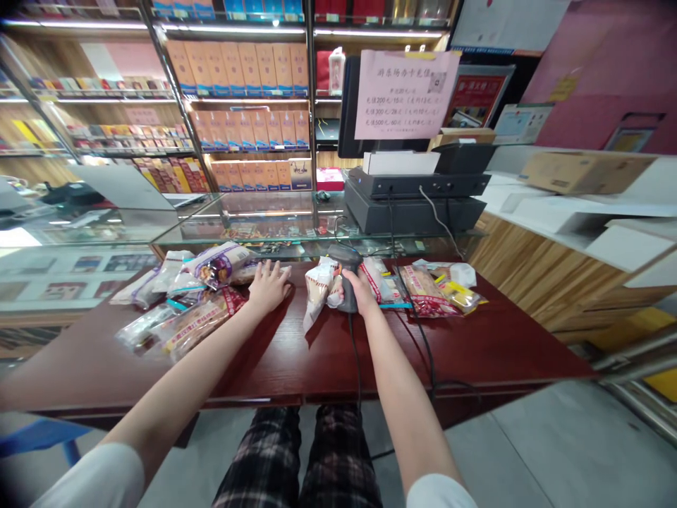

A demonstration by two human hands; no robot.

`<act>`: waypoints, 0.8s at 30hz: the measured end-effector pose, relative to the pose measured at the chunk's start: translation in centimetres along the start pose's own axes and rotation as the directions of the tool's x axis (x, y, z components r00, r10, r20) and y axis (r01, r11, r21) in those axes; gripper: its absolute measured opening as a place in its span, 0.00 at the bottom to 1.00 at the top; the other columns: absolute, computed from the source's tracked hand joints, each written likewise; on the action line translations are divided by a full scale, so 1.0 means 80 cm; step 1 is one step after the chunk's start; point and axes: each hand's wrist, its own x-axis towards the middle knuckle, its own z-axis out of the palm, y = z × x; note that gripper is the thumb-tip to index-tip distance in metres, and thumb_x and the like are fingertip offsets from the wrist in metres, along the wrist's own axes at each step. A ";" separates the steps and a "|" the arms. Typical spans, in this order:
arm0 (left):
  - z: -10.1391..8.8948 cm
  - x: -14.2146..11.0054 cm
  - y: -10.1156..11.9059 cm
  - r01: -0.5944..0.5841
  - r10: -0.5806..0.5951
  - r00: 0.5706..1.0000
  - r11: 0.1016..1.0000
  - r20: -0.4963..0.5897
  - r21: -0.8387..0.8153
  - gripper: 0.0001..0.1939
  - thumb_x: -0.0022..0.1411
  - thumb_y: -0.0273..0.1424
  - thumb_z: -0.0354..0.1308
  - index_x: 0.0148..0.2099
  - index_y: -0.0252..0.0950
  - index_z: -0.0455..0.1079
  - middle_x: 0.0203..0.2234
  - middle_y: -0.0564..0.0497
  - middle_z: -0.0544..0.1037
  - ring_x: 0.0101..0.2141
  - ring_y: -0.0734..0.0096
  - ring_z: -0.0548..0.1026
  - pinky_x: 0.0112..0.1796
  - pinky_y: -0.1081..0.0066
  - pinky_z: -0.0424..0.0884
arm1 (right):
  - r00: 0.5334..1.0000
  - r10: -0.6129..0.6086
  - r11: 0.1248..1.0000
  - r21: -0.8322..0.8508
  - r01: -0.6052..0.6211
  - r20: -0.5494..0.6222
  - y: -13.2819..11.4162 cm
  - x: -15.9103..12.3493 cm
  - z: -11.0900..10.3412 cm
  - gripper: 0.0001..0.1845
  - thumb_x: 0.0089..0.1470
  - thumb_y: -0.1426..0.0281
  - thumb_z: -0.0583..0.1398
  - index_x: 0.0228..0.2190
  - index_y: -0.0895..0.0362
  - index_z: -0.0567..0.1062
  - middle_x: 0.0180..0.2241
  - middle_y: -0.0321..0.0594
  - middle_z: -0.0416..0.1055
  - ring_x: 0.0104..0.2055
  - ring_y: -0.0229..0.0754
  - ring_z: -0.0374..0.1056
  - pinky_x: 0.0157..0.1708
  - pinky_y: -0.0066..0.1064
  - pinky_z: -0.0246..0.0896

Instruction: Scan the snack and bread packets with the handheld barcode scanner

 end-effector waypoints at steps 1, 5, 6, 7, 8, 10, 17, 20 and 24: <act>0.001 0.003 -0.007 0.031 -0.030 0.999 0.998 -0.017 0.051 0.18 0.50 0.26 0.63 0.45 0.40 0.75 0.62 0.37 0.67 0.69 0.40 0.41 0.62 0.39 0.30 | 1.000 0.000 1.000 0.017 0.000 -0.001 0.001 0.000 -0.001 0.16 0.51 0.56 0.62 0.36 0.54 0.71 0.18 0.31 0.67 0.16 0.37 0.59 0.17 0.29 0.53; -0.019 0.005 -0.030 0.107 -0.127 0.992 0.918 0.027 0.382 0.19 0.59 0.31 0.56 0.53 0.40 0.73 0.58 0.32 0.69 0.64 0.33 0.56 0.59 0.34 0.39 | 1.000 -0.006 0.999 0.052 0.006 0.003 -0.002 -0.001 0.001 0.16 0.49 0.58 0.63 0.36 0.54 0.71 0.19 0.32 0.69 0.16 0.36 0.59 0.17 0.29 0.53; -0.027 0.003 -0.033 0.092 -0.136 0.989 0.879 0.061 0.468 0.20 0.61 0.31 0.54 0.55 0.40 0.71 0.55 0.32 0.71 0.61 0.36 0.61 0.59 0.35 0.44 | 1.000 -0.002 0.999 0.049 0.002 0.011 -0.003 -0.001 0.002 0.16 0.50 0.57 0.63 0.36 0.55 0.71 0.18 0.31 0.68 0.16 0.36 0.59 0.17 0.28 0.52; -0.034 0.002 -0.035 0.069 -0.136 0.987 0.838 0.085 0.542 0.21 0.63 0.32 0.52 0.57 0.41 0.70 0.53 0.33 0.73 0.59 0.39 0.64 0.58 0.38 0.49 | 1.000 0.001 0.999 0.045 -0.002 0.018 -0.005 -0.002 0.003 0.16 0.50 0.57 0.62 0.36 0.55 0.71 0.17 0.31 0.67 0.16 0.36 0.59 0.17 0.28 0.52; -0.041 -0.001 -0.036 0.040 -0.128 0.986 0.799 0.104 0.600 0.21 0.64 0.32 0.50 0.59 0.42 0.69 0.52 0.34 0.74 0.57 0.42 0.67 0.58 0.42 0.53 | 1.000 0.005 0.999 0.039 -0.006 0.023 -0.006 -0.003 0.003 0.16 0.50 0.57 0.62 0.36 0.55 0.71 0.15 0.30 0.66 0.15 0.36 0.59 0.17 0.28 0.52; -0.051 -0.006 -0.035 -0.017 -0.094 0.988 0.734 0.126 0.679 0.23 0.66 0.33 0.48 0.61 0.43 0.66 0.52 0.37 0.74 0.55 0.48 0.70 0.57 0.49 0.58 | 1.000 0.012 0.999 0.031 -0.013 0.022 -0.009 -0.004 0.005 0.17 0.50 0.56 0.62 0.35 0.56 0.71 0.14 0.30 0.65 0.15 0.37 0.59 0.17 0.28 0.52; -0.072 -0.025 -0.037 -0.126 -0.019 0.985 0.591 0.169 0.797 0.25 0.69 0.34 0.43 0.65 0.41 0.62 0.55 0.37 0.72 0.50 0.51 0.73 0.49 0.55 0.69 | 1.000 0.017 0.999 0.049 -0.016 -0.019 -0.005 -0.002 0.001 0.16 0.49 0.57 0.62 0.35 0.55 0.71 0.14 0.31 0.65 0.14 0.37 0.58 0.16 0.29 0.52; -0.083 -0.032 -0.044 -0.179 0.051 0.982 0.552 0.181 0.814 0.25 0.68 0.33 0.43 0.65 0.38 0.63 0.58 0.36 0.69 0.55 0.50 0.69 0.50 0.57 0.69 | 0.999 0.000 0.999 0.051 0.002 -0.032 -0.002 0.000 -0.002 0.15 0.49 0.57 0.62 0.35 0.54 0.71 0.15 0.31 0.65 0.14 0.37 0.59 0.16 0.29 0.52; -0.092 -0.042 -0.057 -0.234 0.150 0.972 0.538 0.181 0.810 0.25 0.69 0.31 0.42 0.64 0.35 0.64 0.62 0.35 0.65 0.59 0.47 0.65 0.53 0.53 0.67 | 0.998 -0.018 0.997 0.072 0.022 -0.056 -0.002 0.002 -0.004 0.17 0.48 0.56 0.63 0.35 0.54 0.71 0.17 0.31 0.66 0.16 0.37 0.59 0.16 0.29 0.54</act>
